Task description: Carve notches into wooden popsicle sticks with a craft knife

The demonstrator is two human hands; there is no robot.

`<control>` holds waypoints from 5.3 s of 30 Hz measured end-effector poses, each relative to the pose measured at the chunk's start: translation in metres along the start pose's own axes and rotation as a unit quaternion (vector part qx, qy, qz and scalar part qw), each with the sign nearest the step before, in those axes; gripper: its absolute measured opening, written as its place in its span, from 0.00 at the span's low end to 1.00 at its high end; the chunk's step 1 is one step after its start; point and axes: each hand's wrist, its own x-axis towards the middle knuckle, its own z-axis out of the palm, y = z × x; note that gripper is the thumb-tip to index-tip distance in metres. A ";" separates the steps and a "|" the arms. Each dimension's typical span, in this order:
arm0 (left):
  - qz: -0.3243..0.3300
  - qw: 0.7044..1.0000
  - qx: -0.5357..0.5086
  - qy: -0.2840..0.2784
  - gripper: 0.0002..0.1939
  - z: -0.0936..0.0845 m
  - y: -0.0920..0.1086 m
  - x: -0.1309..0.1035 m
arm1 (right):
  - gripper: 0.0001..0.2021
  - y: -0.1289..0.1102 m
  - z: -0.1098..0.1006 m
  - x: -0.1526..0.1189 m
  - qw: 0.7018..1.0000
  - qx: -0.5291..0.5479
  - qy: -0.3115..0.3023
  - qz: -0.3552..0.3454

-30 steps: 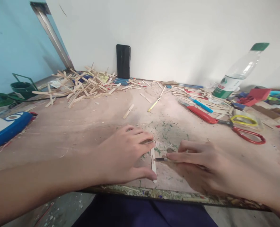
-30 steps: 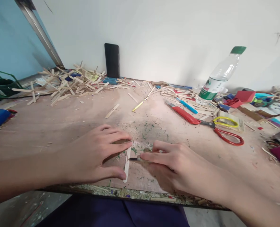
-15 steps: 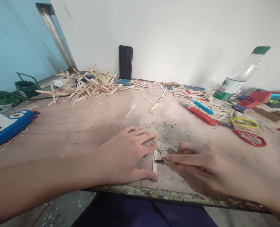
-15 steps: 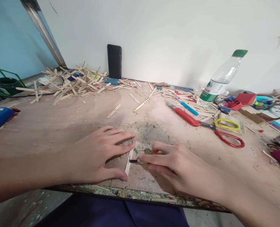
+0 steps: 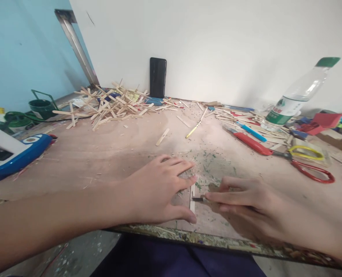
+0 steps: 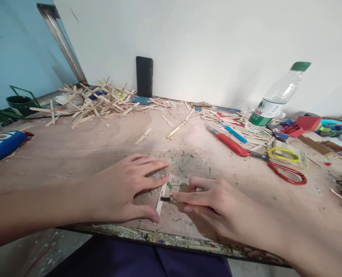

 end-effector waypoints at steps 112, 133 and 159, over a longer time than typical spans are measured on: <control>0.087 0.964 -0.231 0.096 0.13 0.007 -0.017 0.000 | 0.21 -0.010 0.011 0.013 0.982 0.108 0.025 0.155; 0.095 0.968 -0.217 0.081 0.13 0.004 -0.018 -0.001 | 0.17 -0.013 0.004 0.008 0.986 0.068 0.040 0.144; 0.084 0.962 -0.241 0.094 0.14 0.008 -0.014 0.001 | 0.15 -0.012 0.014 0.002 0.996 -0.052 0.065 -0.035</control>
